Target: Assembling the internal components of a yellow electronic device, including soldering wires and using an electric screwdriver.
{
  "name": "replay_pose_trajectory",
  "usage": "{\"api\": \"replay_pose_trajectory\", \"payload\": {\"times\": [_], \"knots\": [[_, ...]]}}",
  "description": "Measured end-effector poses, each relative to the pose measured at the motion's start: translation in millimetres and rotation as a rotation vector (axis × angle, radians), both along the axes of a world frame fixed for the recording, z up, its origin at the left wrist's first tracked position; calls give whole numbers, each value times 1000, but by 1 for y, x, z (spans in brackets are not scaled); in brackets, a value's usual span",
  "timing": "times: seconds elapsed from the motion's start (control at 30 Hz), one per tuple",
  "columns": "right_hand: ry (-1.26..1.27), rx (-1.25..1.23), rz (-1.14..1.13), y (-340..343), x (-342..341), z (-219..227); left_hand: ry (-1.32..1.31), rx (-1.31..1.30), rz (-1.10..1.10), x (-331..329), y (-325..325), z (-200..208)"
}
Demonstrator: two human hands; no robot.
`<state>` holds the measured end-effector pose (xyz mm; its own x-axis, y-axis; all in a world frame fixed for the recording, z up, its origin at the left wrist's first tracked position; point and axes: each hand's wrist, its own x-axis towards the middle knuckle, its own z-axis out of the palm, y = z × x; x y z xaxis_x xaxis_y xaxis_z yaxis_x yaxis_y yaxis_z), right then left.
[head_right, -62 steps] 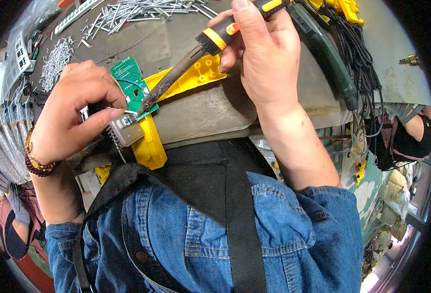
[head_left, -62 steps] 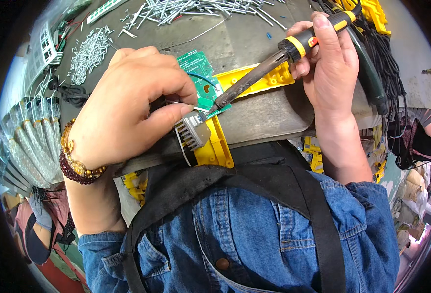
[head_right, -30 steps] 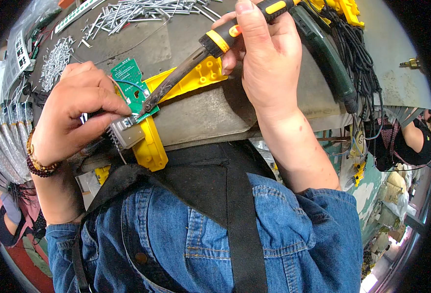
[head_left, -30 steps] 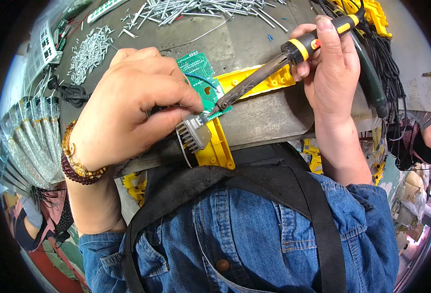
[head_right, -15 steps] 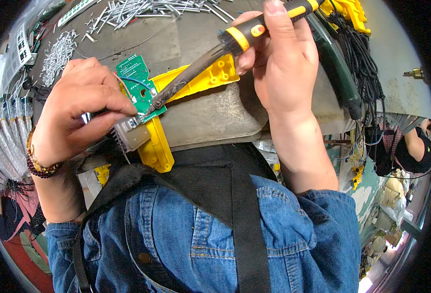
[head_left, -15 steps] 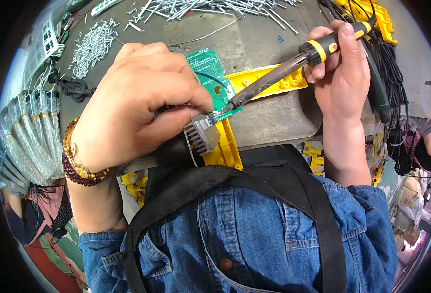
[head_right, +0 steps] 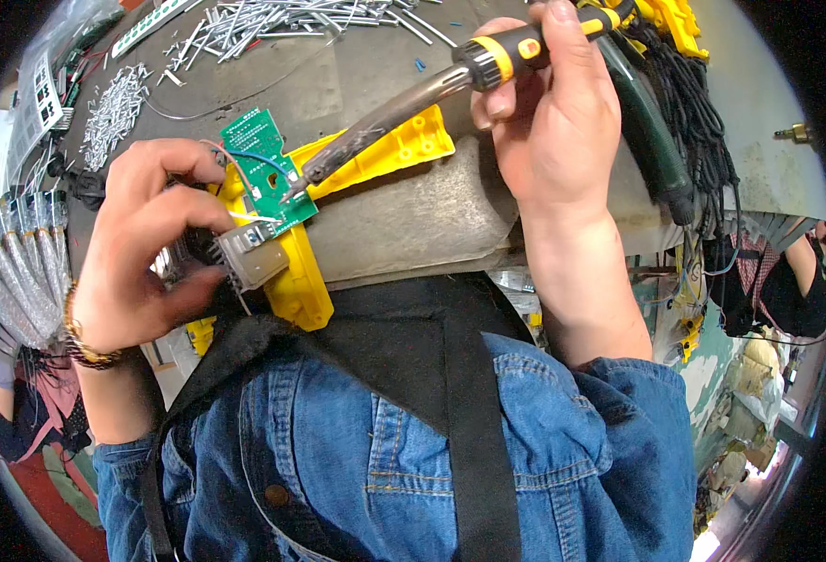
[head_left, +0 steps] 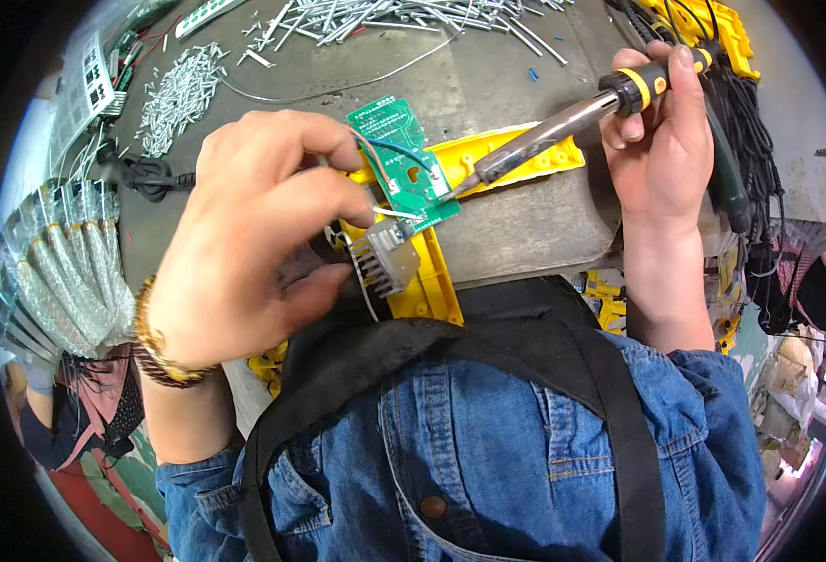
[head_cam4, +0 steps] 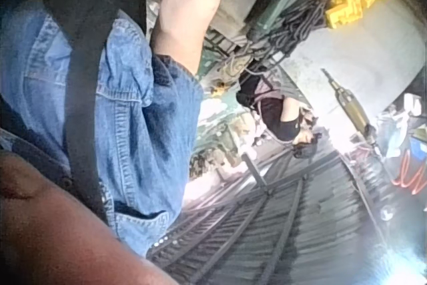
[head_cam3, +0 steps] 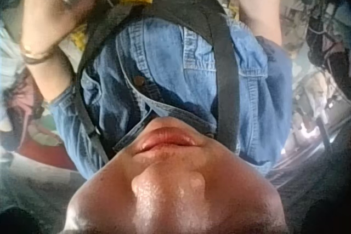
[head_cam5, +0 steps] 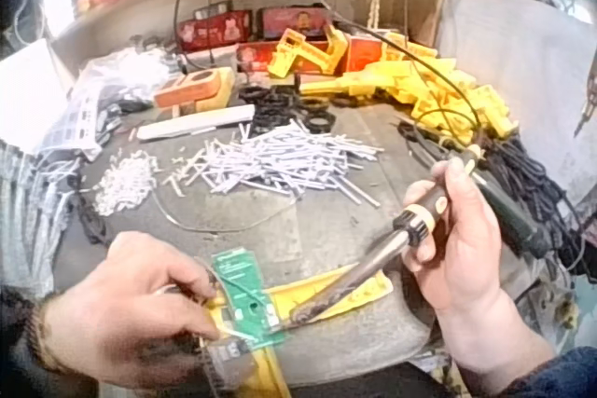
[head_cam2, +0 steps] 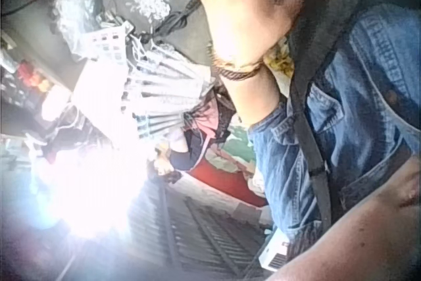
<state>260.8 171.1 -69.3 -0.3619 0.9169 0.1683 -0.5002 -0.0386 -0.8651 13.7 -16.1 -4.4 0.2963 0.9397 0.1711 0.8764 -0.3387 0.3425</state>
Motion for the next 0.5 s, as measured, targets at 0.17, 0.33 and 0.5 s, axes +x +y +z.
{"api": "replay_pose_trajectory", "payload": {"times": [0.17, 0.33, 0.5], "knots": [[27, -43, 16, 5, 6, -2, -17, 161, -63, -11, -8, -4], [48, -13, -6, 4, 8, -1, -273, 85, -26, -15, -5, -10], [36, -26, -48, 7, 9, -2, -337, -30, 86, 7, 17, -5]]}}
